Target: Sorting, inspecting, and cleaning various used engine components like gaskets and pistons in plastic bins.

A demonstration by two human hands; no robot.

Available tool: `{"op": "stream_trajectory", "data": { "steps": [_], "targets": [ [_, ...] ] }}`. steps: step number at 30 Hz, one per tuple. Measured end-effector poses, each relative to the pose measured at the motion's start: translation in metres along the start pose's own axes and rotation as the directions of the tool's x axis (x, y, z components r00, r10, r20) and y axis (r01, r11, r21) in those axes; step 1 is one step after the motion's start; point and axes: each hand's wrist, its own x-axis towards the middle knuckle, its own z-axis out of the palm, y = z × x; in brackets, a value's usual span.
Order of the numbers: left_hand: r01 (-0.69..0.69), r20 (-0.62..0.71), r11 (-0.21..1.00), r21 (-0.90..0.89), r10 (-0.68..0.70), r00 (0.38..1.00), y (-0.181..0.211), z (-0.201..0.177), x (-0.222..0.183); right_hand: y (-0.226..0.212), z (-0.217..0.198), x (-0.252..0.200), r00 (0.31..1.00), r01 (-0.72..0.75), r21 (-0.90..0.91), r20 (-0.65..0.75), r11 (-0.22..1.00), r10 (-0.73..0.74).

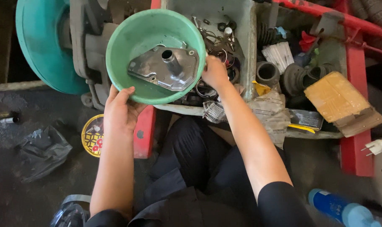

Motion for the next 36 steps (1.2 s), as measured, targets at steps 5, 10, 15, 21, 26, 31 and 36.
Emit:
{"op": "stream_trajectory", "data": {
  "steps": [5, 10, 15, 21, 26, 31, 36],
  "targets": [
    [0.018, -0.016, 1.0, -0.003, -0.018, 1.0, 0.0, -0.001, 0.002, -0.007, 0.001, -0.027, 0.98, 0.013, -0.159, 0.2, 0.987, 0.019],
    [0.019, -0.011, 1.0, -0.016, -0.02, 1.0, 0.004, -0.005, 0.002, -0.014, 0.013, -0.049, 0.946, 0.29, -0.367, 0.25, 0.884, -0.206],
    [-0.008, 0.0, 0.999, -0.031, 0.008, 1.0, 0.013, 0.002, -0.004, -0.023, 0.028, -0.062, 0.917, 0.387, -0.414, 0.264, 0.824, -0.299],
    [-0.02, 0.021, 0.999, -0.041, 0.021, 1.0, 0.011, -0.001, -0.005, -0.056, 0.045, -0.054, 0.885, 0.196, -0.104, 0.448, 0.975, -0.13],
    [0.001, 0.014, 1.0, -0.028, -0.001, 1.0, 0.004, 0.002, -0.004, -0.041, 0.094, -0.042, 0.888, 0.341, 0.099, 0.293, 0.935, -0.354],
    [0.041, -0.001, 0.999, -0.014, -0.041, 0.999, -0.011, 0.001, 0.0, -0.03, 0.105, -0.037, 0.907, 0.301, 0.11, 0.274, 0.947, -0.32],
    [0.076, -0.002, 0.997, 0.005, -0.076, 0.997, -0.01, 0.01, -0.007, -0.017, 0.104, -0.039, 0.944, 0.233, 0.306, 0.158, 0.923, -0.29]
  ]
}}
